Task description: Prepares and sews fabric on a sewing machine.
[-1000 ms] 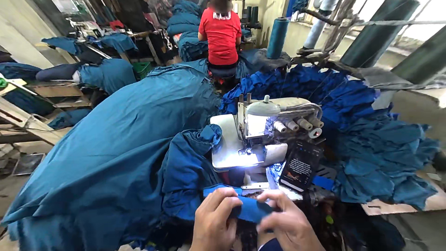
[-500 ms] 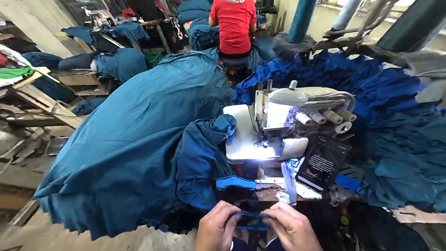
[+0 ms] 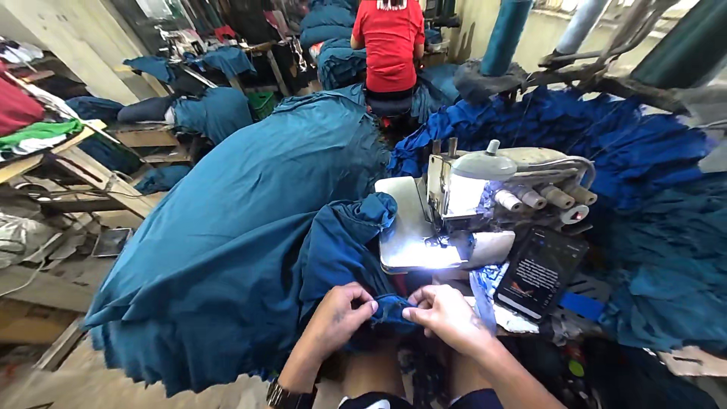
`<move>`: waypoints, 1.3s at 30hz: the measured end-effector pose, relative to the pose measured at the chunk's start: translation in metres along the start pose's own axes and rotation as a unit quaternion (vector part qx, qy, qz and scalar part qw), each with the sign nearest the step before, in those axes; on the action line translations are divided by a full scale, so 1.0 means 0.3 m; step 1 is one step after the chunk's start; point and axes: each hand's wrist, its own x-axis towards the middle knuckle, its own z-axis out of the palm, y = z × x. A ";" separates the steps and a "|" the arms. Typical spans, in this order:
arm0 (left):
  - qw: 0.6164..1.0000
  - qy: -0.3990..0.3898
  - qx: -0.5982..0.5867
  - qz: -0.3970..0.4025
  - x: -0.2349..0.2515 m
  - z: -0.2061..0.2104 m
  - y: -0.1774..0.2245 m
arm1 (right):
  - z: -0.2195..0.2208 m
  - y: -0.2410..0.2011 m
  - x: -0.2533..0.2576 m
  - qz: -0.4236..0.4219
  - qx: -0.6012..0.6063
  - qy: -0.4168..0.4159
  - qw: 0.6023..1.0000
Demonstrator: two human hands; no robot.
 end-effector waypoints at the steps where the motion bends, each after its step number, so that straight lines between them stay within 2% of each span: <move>1: 1.000 0.010 -0.007 0.018 -0.009 0.002 -0.009 | 0.004 0.005 -0.007 -0.007 0.005 0.009 1.000; 5: 0.984 0.070 -0.006 0.165 -0.039 0.013 -0.019 | 0.000 0.014 -0.070 -0.062 -0.001 0.054 0.997; 7: 0.975 0.071 -0.016 0.209 -0.057 0.003 0.013 | -0.001 0.020 -0.099 -0.102 -0.002 0.087 0.991; 10: 0.972 0.047 -0.019 0.228 -0.088 -0.025 0.069 | 0.004 0.034 -0.125 -0.173 -0.008 0.144 0.974; 12: 0.972 0.058 0.001 0.229 -0.105 -0.029 0.102 | 0.019 0.051 -0.131 -0.234 -0.036 0.209 0.949; 15: 0.963 0.106 0.106 0.226 -0.137 -0.008 0.137 | 0.046 0.085 -0.129 -0.337 -0.094 0.311 0.884; 17: 0.951 0.148 0.145 0.231 -0.149 0.025 0.130 | 0.057 0.102 -0.128 -0.388 -0.079 0.328 0.858; 18: 0.950 0.180 0.114 0.230 -0.152 0.053 0.118 | 0.062 0.106 -0.137 -0.401 -0.048 0.316 0.859; 21: 0.944 0.231 -0.082 0.223 -0.139 0.141 0.122 | 0.073 0.086 -0.184 -0.370 0.070 0.251 0.892; 23: 0.935 0.212 -0.111 0.262 -0.094 0.144 0.201 | 0.059 0.055 -0.214 -0.345 0.125 0.218 0.905; 25: 0.921 0.209 -0.008 0.328 -0.013 0.109 0.330 | 0.030 0.036 -0.218 -0.336 0.182 0.226 0.896; 27: 0.899 0.223 0.154 0.345 0.112 0.083 0.413 | -0.003 0.028 -0.172 -0.287 0.235 0.253 0.894; 30: 0.879 0.231 0.338 0.243 0.283 0.095 0.342 | 0.002 0.080 -0.059 -0.184 0.282 0.249 0.908; 32: 0.888 0.240 0.341 0.193 0.308 0.117 0.296 | 0.009 0.103 -0.081 -0.171 0.297 0.245 0.907; 36: 0.891 0.257 0.333 0.172 0.316 0.166 0.315 | 0.020 0.158 -0.108 -0.204 0.417 0.244 0.851; 39: 0.885 0.258 0.347 0.172 0.361 0.160 0.335 | 0.012 0.144 -0.076 -0.209 0.434 0.254 0.839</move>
